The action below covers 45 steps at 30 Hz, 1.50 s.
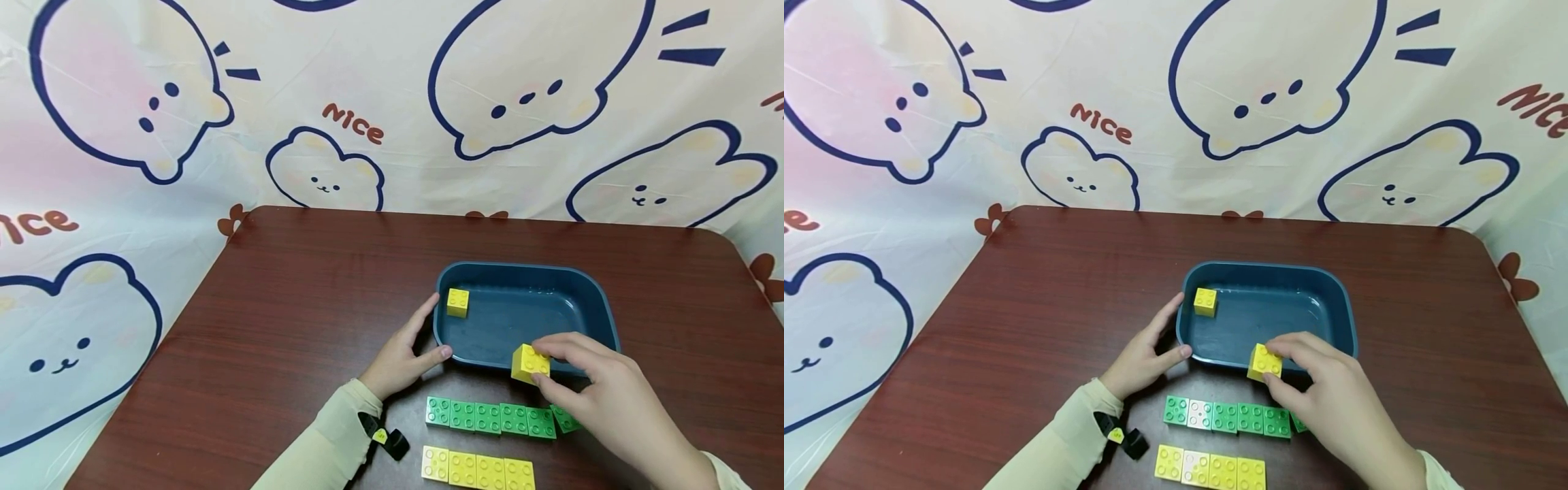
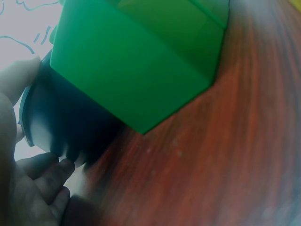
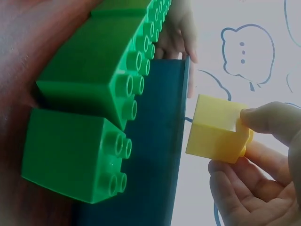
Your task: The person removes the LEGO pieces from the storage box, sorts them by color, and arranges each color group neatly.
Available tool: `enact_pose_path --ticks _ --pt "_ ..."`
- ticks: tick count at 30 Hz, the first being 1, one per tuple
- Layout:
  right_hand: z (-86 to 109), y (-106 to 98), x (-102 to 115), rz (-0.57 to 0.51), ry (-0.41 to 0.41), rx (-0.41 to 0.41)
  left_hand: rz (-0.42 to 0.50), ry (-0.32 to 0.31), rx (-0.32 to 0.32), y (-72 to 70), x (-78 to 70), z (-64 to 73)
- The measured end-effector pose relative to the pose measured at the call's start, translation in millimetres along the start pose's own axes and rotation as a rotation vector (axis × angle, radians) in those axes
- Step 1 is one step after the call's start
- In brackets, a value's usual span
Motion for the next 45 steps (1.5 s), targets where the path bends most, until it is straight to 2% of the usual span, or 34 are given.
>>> enact_pose_path --ticks 6,11,22,26,29,37,45 --pt "10.3 -0.2 1.8 -0.013 0.002 -0.018 -0.003 0.003 0.002 -0.2 -0.6 0.0" --pt "16.2 1.3 2.4 -0.014 0.034 0.012 -0.003 0.002 0.001 -0.4 -0.6 0.2" --pt "32.4 3.3 5.5 -0.065 0.035 0.028 0.0 -0.001 0.001 -0.5 -1.0 0.5" --pt "38.8 6.8 2.6 -0.086 0.087 0.057 0.005 -0.001 0.002 -0.4 -1.0 0.8" --pt "43.5 7.8 2.6 -0.101 0.099 0.048 0.007 0.0 0.002 -0.5 -1.3 1.0" --pt "54.5 8.3 9.6 -0.175 -0.009 -0.051 -0.001 -0.001 0.002 -0.6 -1.3 1.4" --pt "65.2 7.3 9.1 -0.143 -0.011 -0.081 -0.001 0.0 0.005 0.1 -1.4 0.7"
Point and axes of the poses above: each hand's wrist, its own z-axis away from the middle knuckle, its own y-axis out of the palm, x = y × z, the point moved 7 cm from there along -z, towards the middle knuckle, and after that the axes turned 9 degrees about z, right-handed, at the moved point
